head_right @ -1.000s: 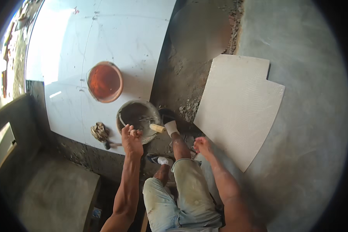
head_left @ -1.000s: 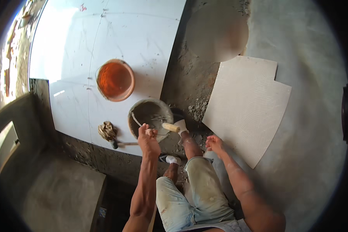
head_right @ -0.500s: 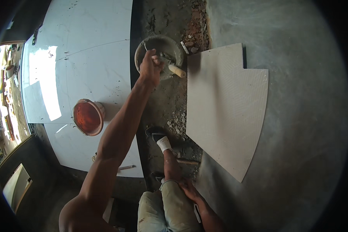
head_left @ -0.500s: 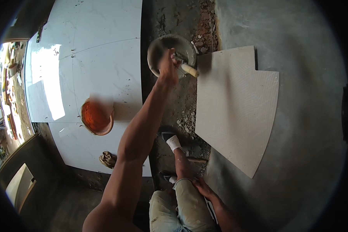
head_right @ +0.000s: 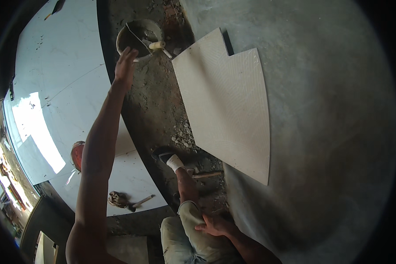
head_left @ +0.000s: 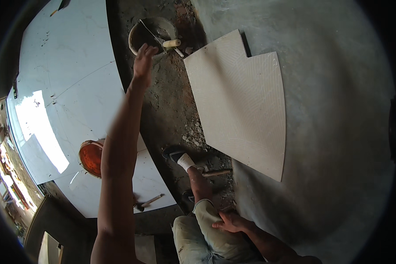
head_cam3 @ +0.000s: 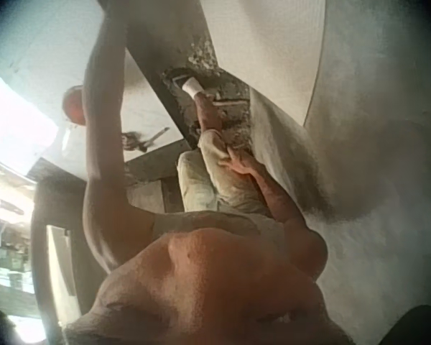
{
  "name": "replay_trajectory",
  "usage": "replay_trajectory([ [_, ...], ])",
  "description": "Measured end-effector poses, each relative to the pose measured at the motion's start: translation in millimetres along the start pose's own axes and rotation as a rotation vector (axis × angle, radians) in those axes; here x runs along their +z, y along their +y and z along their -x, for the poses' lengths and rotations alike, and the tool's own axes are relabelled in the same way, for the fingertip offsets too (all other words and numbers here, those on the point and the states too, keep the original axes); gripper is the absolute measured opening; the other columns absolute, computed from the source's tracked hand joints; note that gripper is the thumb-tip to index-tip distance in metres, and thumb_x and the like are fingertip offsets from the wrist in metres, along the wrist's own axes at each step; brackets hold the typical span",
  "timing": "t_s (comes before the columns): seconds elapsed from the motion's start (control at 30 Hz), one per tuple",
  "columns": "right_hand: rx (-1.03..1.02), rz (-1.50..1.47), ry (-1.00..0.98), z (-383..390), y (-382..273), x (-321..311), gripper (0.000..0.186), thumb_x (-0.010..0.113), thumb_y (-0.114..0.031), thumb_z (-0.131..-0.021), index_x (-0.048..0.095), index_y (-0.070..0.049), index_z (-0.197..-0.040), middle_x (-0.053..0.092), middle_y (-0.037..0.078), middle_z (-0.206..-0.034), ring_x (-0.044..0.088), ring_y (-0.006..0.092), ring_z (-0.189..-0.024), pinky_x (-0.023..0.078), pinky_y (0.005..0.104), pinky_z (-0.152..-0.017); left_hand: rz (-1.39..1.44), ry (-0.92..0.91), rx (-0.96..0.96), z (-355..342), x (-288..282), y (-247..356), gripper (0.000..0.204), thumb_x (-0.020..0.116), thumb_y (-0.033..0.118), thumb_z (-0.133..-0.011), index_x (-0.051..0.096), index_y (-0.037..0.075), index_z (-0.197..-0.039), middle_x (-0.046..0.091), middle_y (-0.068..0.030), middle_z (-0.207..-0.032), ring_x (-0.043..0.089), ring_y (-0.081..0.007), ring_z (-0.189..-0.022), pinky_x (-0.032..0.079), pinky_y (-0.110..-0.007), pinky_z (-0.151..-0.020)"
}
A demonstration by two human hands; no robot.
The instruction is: The person applies mortar to a large floor tile using a trowel. The person scoops mortar from a bucket and spreads it across the back of the tile in several rows.
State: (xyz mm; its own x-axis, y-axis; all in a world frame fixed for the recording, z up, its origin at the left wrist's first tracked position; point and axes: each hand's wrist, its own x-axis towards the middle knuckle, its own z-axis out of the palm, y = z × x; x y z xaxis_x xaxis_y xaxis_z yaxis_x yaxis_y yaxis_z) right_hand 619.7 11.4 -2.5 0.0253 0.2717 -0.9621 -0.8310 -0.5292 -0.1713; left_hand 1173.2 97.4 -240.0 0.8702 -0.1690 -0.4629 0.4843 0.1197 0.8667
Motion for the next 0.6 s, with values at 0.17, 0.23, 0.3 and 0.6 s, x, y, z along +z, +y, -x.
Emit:
replay_trajectory([
  [0.17,-0.183,0.235,0.45,23.9,-52.3,-58.6,0.038,0.069,-0.026,-0.09,0.063,-0.005,-0.121,0.072,0.02,-0.102,0.072,0.034,-0.094,0.055,0.0456,-0.081,0.009,-0.321,-0.038,208.8,-106.6,-114.9,0.042,0.061,0.03,-0.101,0.06,0.002,-0.133,0.066,-0.017,-0.129,0.064,-0.0234,-0.119,0.051,-0.035,-0.096],
  [0.23,-0.279,0.029,0.869,28.5,-64.7,-94.8,0.036,0.071,-0.012,-0.087,0.062,-0.004,-0.12,0.068,0.019,-0.103,0.067,0.0382,-0.095,0.053,0.047,-0.085,-0.278,-0.256,-0.259,321.7,-146.5,-158.4,0.028,0.062,0.017,-0.097,0.065,0.003,-0.122,0.075,-0.0126,-0.103,0.071,-0.0191,-0.101,0.054,-0.033,-0.086],
  [0.3,-0.429,0.382,1.461,36.4,-78.4,-138.6,0.049,0.071,-0.006,-0.086,0.052,0.0,-0.131,0.054,0.022,-0.13,0.053,0.0409,-0.122,0.045,0.0491,-0.1,-0.554,-0.188,-0.51,443.9,-167.8,-160.0,0.035,0.067,0.028,-0.09,0.07,0.002,-0.114,0.076,-0.0136,-0.092,0.074,-0.0233,-0.09,0.056,-0.036,-0.079],
  [0.6,0.006,0.475,1.887,2.6,-109.0,-204.0,0.085,0.079,-0.024,-0.08,0.034,0.011,-0.143,0.043,0.028,-0.14,0.042,0.0438,-0.13,0.039,0.0518,-0.108,-0.499,0.08,-0.984,784.3,-253.7,-142.6,0.027,0.066,0.026,-0.086,0.074,0.003,-0.099,0.073,-0.0074,-0.089,0.069,-0.0144,-0.077,0.055,-0.033,-0.067],
])
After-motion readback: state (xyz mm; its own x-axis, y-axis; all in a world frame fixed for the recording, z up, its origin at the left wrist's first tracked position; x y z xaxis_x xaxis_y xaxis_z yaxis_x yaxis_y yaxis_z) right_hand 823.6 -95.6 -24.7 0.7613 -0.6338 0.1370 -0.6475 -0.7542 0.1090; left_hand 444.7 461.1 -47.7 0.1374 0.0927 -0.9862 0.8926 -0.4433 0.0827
